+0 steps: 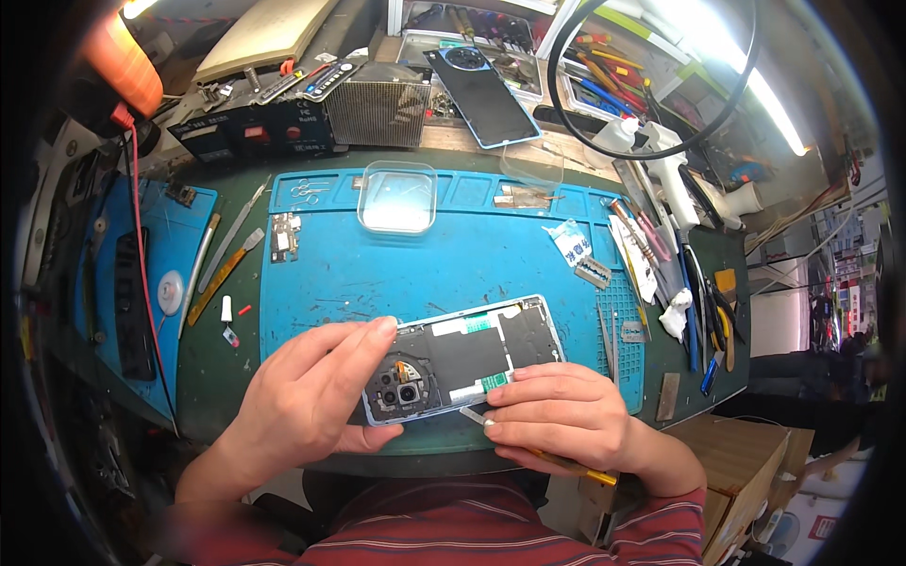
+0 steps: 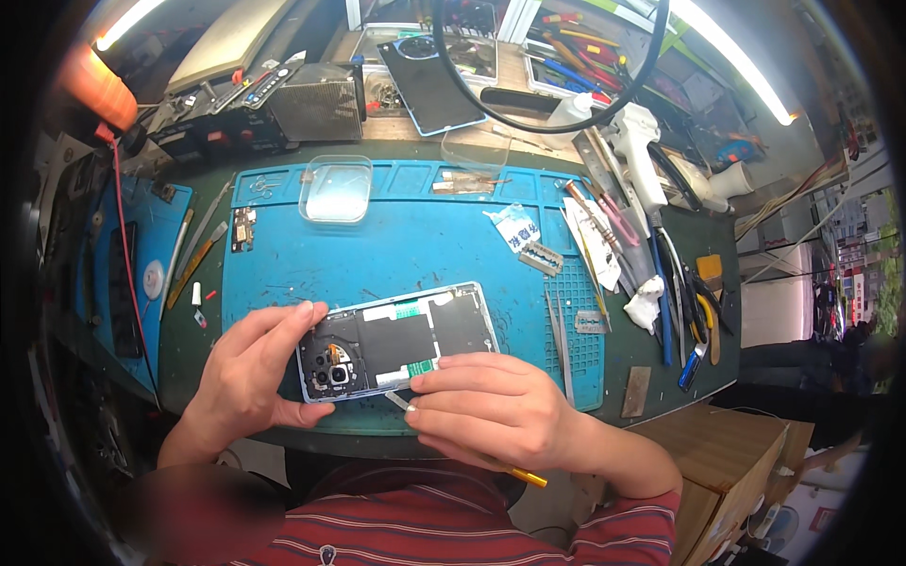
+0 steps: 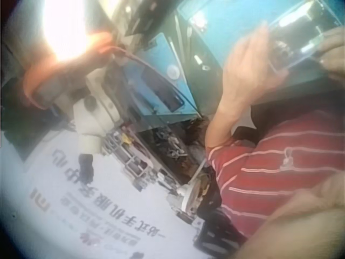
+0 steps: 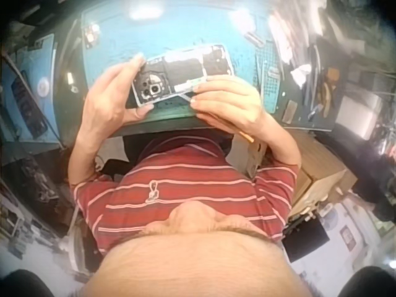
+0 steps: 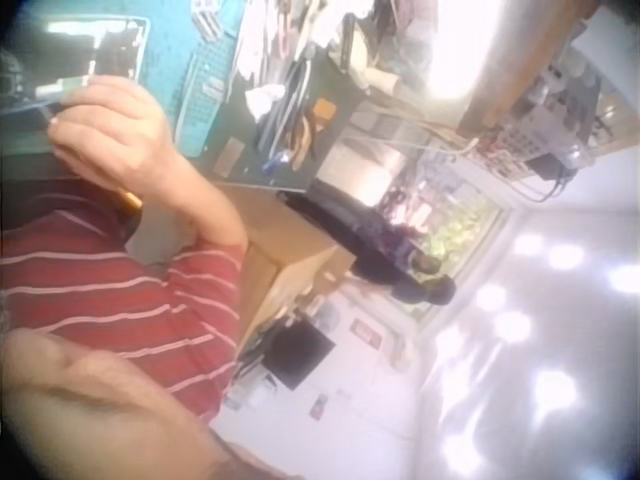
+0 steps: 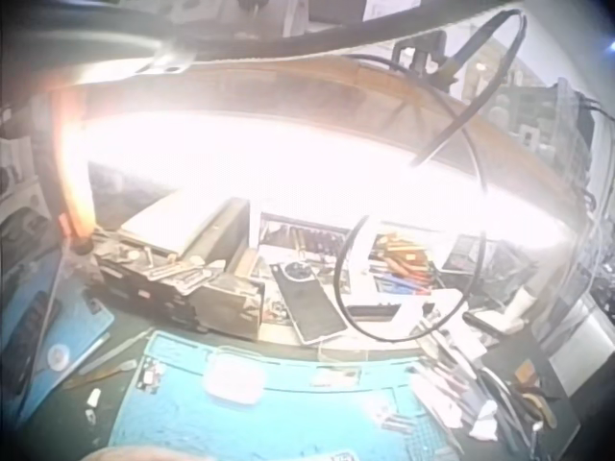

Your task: The person removes the back cover of a smartphone, then uses a screwdriver and tweezers to detach internal components and adhesive strips. The person handles the phone and small parts throughout the process.

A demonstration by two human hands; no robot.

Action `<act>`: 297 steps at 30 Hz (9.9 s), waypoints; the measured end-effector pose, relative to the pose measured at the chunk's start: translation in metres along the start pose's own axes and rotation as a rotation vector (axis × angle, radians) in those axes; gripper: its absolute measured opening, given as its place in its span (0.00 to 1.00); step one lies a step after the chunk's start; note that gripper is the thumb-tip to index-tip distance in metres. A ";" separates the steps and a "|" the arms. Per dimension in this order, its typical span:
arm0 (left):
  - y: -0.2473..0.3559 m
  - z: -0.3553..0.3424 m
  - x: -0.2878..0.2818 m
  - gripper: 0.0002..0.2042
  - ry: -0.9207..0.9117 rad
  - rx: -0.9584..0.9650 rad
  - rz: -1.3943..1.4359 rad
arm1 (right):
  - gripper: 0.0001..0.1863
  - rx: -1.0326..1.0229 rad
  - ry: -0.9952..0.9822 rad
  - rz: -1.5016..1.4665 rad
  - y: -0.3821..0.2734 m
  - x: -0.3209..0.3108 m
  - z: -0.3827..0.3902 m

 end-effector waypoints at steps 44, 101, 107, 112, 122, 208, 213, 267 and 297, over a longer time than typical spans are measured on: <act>0.002 0.000 0.003 0.40 -0.014 0.049 -0.068 | 0.15 -0.122 0.010 0.155 -0.008 0.007 0.006; -0.011 0.003 0.003 0.51 -0.063 -0.111 0.144 | 0.12 0.087 -0.066 -0.118 0.018 0.004 0.004; -0.010 0.003 0.003 0.51 -0.065 -0.113 0.139 | 0.12 0.106 -0.074 -0.138 0.020 0.004 0.002; -0.010 0.003 0.003 0.50 -0.064 -0.120 0.137 | 0.11 0.177 -0.114 -0.187 0.023 -0.001 -0.009; -0.010 0.003 0.003 0.51 -0.062 -0.131 0.153 | 0.10 0.243 -0.174 -0.285 0.031 -0.007 -0.024; 0.001 0.001 0.005 0.39 -0.020 0.056 -0.097 | 0.13 0.109 0.028 -0.057 0.001 -0.013 -0.009; 0.003 0.000 0.006 0.37 -0.009 0.069 -0.118 | 0.13 0.102 0.007 -0.063 0.003 -0.011 -0.010; -0.001 0.000 0.004 0.39 -0.022 0.063 -0.078 | 0.11 -0.151 0.088 0.317 -0.018 0.004 0.002; -0.001 0.000 0.002 0.41 0.004 0.033 -0.083 | 0.14 -0.211 0.066 0.306 -0.013 0.002 0.006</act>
Point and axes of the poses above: each hand's wrist, its own z-axis away from the middle knuckle, its own x-axis out of the palm, y = z × x, the point moved 6 cm from there along -z, towards the middle knuckle, and after that the axes turned 11 degrees about -x, right-handed, at the moved point
